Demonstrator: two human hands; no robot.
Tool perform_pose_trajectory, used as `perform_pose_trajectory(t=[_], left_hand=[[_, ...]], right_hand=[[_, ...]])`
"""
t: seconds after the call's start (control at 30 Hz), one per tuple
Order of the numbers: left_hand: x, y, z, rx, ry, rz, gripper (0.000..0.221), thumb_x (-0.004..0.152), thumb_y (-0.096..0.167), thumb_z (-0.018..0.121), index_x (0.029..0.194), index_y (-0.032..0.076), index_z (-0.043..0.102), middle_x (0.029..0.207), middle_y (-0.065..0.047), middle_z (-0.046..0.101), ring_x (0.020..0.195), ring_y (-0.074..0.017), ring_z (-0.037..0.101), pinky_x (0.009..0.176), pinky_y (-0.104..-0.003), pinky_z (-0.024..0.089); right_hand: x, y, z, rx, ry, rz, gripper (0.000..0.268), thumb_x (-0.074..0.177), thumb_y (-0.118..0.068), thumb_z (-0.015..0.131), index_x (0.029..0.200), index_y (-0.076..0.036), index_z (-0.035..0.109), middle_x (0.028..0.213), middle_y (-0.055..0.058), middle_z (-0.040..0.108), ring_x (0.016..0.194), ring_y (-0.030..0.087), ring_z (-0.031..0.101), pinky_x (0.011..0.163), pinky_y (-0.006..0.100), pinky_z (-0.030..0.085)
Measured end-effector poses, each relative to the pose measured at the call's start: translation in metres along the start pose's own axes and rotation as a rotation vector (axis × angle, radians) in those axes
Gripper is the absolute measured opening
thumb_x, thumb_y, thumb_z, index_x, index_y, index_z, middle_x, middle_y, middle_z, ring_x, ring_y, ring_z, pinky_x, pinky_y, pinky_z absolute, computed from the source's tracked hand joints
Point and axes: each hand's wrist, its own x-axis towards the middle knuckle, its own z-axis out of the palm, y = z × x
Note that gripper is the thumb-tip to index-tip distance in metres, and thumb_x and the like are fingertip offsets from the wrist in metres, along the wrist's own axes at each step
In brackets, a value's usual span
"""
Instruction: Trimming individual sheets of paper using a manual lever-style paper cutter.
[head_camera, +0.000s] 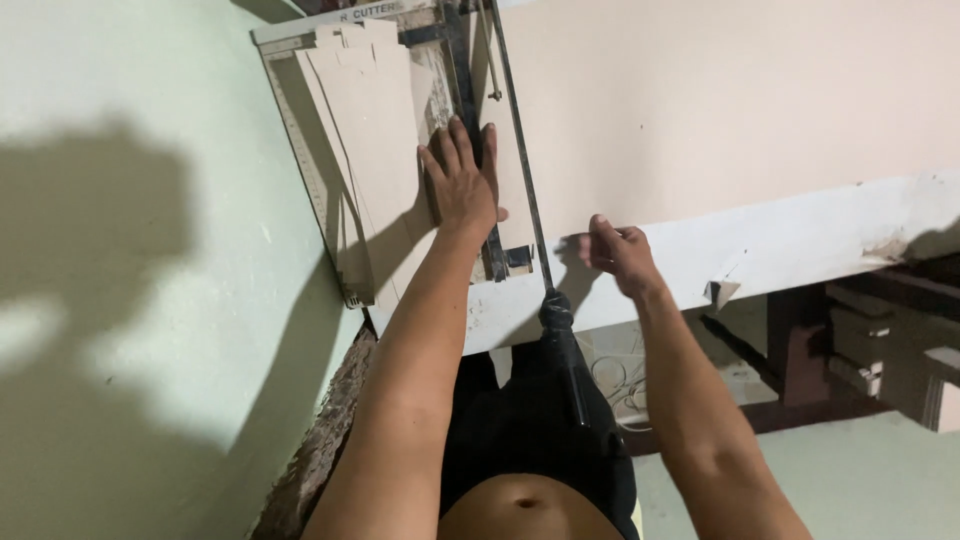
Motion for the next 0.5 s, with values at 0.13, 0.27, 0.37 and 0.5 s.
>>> perform_pose_trajectory(t=[0.13,0.27,0.37,0.5], left_hand=[[0.003,0.001,0.004,-0.002,0.011,0.005,0.121,0.078,0.042,0.086,0.165,0.015,0.007,0.166,-0.031,-0.002,0.155,-0.0485,0.001,0.116,-0.077,-0.003],[0.005,0.000,0.001,0.050,0.012,-0.010,0.119,0.077,0.042,0.086,0.165,0.014,0.009,0.166,-0.030,0.002,0.155,-0.0483,0.004,0.114,-0.078,-0.002],[0.006,0.000,0.001,0.035,0.008,0.004,0.121,0.077,0.040,0.086,0.165,0.013,0.007,0.167,-0.031,0.002,0.155,-0.0488,0.005,0.112,-0.080,-0.003],[0.011,-0.001,0.010,0.008,-0.009,-0.001,0.120,0.076,0.037,0.086,0.165,0.015,0.008,0.167,-0.028,0.000,0.155,-0.0478,0.003,0.112,-0.082,-0.004]], right_hand=[[-0.031,-0.036,0.006,-0.470,-0.012,0.054,0.054,0.106,-0.045,0.062,0.098,0.007,0.073,0.072,0.024,0.071,0.061,0.032,0.074,0.059,0.044,0.064],[-0.167,-0.125,0.057,-0.830,-0.009,-0.182,0.055,0.104,-0.060,0.039,0.139,-0.020,0.050,0.082,0.018,0.077,0.072,0.035,0.076,0.074,0.047,0.060],[-0.234,-0.125,0.091,-0.980,-0.042,-0.119,0.086,0.093,-0.058,0.053,0.163,-0.018,0.023,0.090,0.030,0.076,0.083,0.049,0.076,0.078,0.056,0.061],[-0.166,0.010,0.106,-1.098,0.059,-0.170,0.072,0.098,-0.025,0.050,0.162,-0.013,0.019,0.108,0.031,0.072,0.086,0.051,0.074,0.078,0.063,0.060]])
